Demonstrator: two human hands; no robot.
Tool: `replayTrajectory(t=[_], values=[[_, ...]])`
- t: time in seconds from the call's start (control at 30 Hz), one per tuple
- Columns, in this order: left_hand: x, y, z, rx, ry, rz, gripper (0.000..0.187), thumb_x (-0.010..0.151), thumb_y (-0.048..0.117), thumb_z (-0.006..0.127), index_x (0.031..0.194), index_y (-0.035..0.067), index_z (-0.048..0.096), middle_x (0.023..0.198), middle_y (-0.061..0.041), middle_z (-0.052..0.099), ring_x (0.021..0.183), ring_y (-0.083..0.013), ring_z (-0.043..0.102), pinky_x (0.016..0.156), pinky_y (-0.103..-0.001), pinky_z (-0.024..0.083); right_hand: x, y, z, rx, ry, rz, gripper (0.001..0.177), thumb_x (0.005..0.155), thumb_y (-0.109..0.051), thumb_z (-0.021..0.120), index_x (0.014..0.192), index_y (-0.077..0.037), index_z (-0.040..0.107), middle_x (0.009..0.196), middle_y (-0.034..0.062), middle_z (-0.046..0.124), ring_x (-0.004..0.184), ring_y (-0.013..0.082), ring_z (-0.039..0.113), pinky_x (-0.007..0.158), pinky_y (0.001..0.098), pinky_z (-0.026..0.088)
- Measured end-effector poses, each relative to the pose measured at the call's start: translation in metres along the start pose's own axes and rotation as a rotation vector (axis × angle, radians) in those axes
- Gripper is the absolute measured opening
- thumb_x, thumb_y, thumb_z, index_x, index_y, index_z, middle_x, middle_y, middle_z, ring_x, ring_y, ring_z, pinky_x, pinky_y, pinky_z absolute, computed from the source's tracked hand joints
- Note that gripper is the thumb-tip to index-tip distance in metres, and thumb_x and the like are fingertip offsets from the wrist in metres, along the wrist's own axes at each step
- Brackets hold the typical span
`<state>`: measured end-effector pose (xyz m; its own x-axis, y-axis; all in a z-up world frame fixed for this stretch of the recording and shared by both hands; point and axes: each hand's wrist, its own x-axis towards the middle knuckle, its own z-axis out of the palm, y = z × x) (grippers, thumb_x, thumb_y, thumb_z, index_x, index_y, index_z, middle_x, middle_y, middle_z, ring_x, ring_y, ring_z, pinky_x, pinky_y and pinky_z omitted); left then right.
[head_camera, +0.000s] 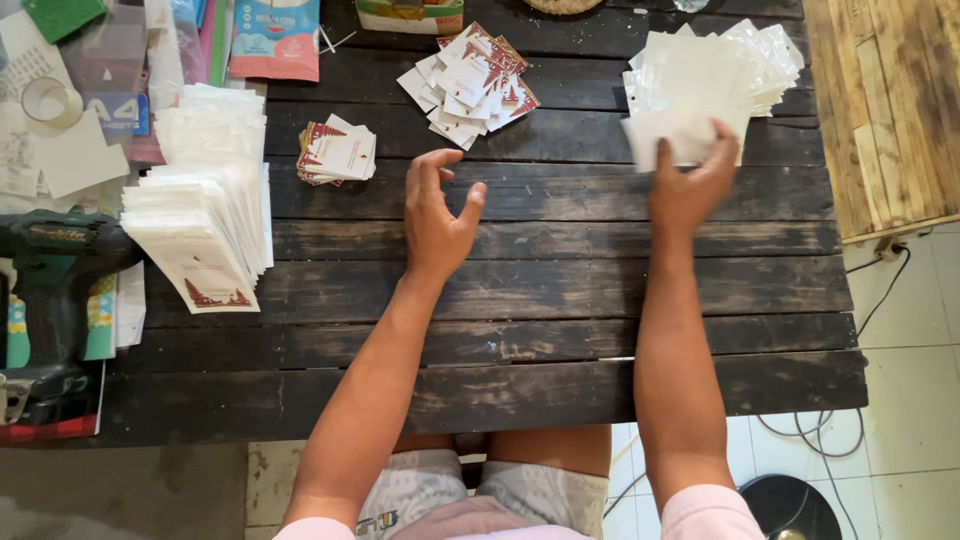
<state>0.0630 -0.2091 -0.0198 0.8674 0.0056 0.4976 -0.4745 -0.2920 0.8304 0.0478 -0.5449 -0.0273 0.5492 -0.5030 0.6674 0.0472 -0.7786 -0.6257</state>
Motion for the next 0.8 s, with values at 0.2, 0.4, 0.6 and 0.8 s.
replayTrajectory(t=[0.2,0.4,0.6,0.8], values=[[-0.002,0.015,0.001,-0.230,-0.197,-0.026,0.058,0.092,0.038,0.076,0.139,0.014,0.052,0.124,-0.009,0.070,0.102,-0.0251,0.071,0.082,-0.038,0.055,-0.048,-0.102,0.036,0.616,-0.368,0.153,0.054,0.086,-0.006,0.086,0.131,-0.004,0.057,0.111,0.0149,0.060,0.105,0.0224,0.058,0.089,0.0420,0.055],[0.010,0.023,-0.005,-0.089,0.044,0.007,0.018,0.087,0.007,0.076,0.097,0.022,0.073,0.091,0.004,0.074,0.070,-0.0191,0.067,0.065,-0.029,0.056,-0.065,-0.127,0.043,0.690,-0.638,0.031,0.059,0.083,-0.014,0.087,0.132,-0.005,0.056,0.121,0.0124,0.064,0.109,0.0229,0.064,0.090,0.0400,0.055],[0.014,0.006,-0.009,0.011,0.145,0.151,0.033,0.069,-0.001,0.086,0.082,0.027,0.075,0.089,0.013,0.068,0.088,-0.0152,0.065,0.084,-0.030,0.054,-0.046,-0.129,0.029,0.636,-0.522,-0.058,0.017,0.095,0.000,0.072,0.111,-0.005,0.069,0.111,0.0089,0.064,0.105,0.0246,0.064,0.088,0.0369,0.055],[0.010,0.024,-0.018,0.212,-0.113,0.315,0.066,0.071,0.027,0.084,0.134,0.022,0.062,0.143,-0.002,0.056,0.140,-0.0315,0.043,0.117,-0.052,0.024,-0.042,-0.128,0.026,0.546,-0.461,-0.221,0.022,0.084,0.012,0.075,0.086,-0.011,0.077,0.115,0.0130,0.062,0.098,0.0299,0.066,0.089,0.0420,0.055]])
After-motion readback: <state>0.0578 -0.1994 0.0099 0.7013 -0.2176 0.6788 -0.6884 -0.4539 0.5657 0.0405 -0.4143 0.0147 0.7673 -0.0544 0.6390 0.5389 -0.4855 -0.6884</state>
